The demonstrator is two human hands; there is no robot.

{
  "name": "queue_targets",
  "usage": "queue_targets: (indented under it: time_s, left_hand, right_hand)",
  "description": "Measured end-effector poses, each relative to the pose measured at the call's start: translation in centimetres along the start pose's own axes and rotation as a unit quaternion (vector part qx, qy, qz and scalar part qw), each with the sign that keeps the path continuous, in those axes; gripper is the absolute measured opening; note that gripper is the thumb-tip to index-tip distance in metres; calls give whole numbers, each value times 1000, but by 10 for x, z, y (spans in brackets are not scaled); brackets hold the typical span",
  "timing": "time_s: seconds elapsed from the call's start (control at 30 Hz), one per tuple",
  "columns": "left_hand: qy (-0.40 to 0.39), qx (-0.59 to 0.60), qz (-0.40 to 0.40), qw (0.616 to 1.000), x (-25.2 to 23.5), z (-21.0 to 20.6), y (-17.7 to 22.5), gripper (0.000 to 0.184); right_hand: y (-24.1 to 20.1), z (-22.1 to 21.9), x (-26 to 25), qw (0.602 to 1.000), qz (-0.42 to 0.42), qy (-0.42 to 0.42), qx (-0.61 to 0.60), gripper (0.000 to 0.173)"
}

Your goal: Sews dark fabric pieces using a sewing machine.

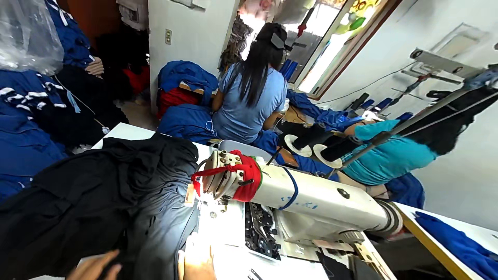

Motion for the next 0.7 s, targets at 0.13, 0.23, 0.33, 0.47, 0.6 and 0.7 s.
queue_targets:
  time_s: [0.13,0.23,0.33,0.47,0.6,0.7]
  left_hand:
    - [140,-110,-91,980,-78,86,-12,37]
    - [54,-201,-39,977,-131,96,-14,24]
    - [0,-274,-83,958,-136,49,36,24]
    - [-100,-144,-272,946,-118,-69,98,32]
    - [-201,-108,-214,950,-124,-141,85,49]
    - [-199,-114,-187,955,-126,-149,74,52]
  right_hand:
    - [1,1,-1,999,5,-9,-44,46]
    - [-1,-1,-4,998,9,-14,-56,50]
    - [0,-7,-2,997,0,-44,-55,55]
    - [5,-6,0,997,12,-37,-63,60]
    - [9,-13,2,995,23,-73,-66,63]
    - [9,-14,3,996,37,-59,-63,66]
Point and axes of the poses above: each hand's wrist, its own x-axis away from the middle knuckle, its own z-axis out of the back of the hand, y = z × x, the point moved 10 cm from there along -x, towards the middle knuckle, and after that the axes turned 7 degrees about -y, right-handed, at the moved point
